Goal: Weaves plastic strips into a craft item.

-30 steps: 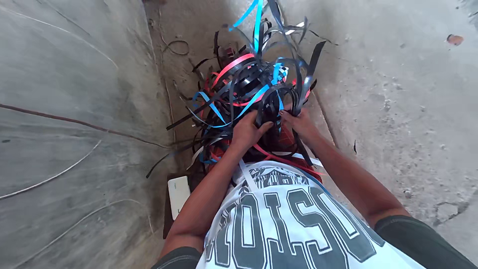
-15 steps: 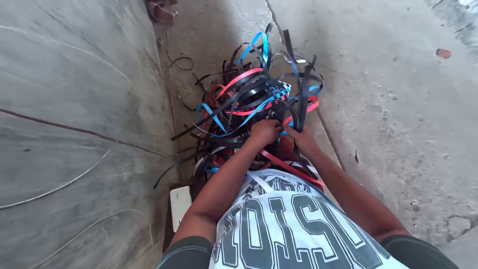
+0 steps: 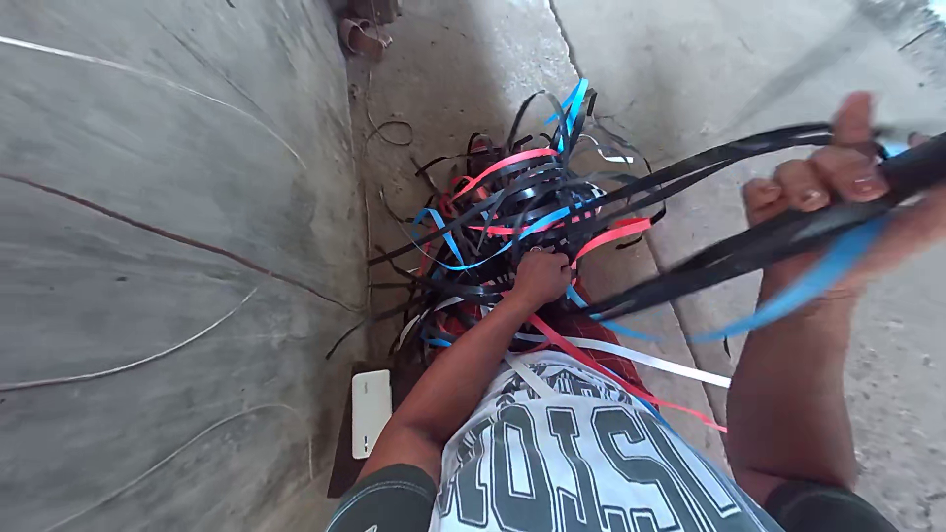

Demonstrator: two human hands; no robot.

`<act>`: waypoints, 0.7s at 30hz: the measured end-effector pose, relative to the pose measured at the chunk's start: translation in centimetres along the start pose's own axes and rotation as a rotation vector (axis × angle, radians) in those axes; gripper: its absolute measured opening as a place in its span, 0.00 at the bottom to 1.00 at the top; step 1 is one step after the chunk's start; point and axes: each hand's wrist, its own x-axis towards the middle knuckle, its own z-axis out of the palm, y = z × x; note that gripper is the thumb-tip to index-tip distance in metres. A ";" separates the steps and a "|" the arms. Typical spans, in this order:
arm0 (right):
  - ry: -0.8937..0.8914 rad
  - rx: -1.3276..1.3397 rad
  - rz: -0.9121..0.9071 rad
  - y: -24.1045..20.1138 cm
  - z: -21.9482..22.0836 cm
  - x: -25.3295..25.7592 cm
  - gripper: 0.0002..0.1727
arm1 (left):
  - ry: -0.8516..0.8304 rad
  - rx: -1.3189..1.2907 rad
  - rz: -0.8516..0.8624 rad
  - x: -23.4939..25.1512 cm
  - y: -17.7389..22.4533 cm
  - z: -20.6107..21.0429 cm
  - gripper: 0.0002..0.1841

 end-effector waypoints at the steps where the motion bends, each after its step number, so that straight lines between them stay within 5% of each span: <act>1: 0.011 -0.011 -0.075 0.3 -0.4 0.2 0.49 | 0.001 -0.017 -0.012 0.1 0.0 -0.1 0.16; 4: -0.072 -0.099 0.082 4.5 -2.9 -2.0 0.36 | -0.017 -0.071 -0.046 0.1 -0.1 -0.6 0.18; 6: -0.047 -0.183 0.370 9.0 -4.8 -5.0 0.48 | -0.031 -0.095 -0.050 0.0 -0.1 -0.8 0.20; 8: 0.183 -0.255 0.579 13.2 -5.1 -7.5 0.57 | -0.032 -0.112 -0.047 -0.2 -0.1 -1.0 0.21; 11: 0.307 -0.579 0.685 17.1 -4.8 -8.2 0.29 | 0.003 -0.113 -0.060 -0.8 0.1 -1.4 0.21; 14: 0.052 -0.881 0.641 18.3 -5.3 -6.8 0.14 | 0.073 -0.132 -0.032 -1.2 0.0 -1.5 0.18; 21: -0.732 -1.499 0.626 17.5 -5.4 -2.0 0.15 | 0.161 -0.098 0.047 -1.1 -0.7 -1.2 0.17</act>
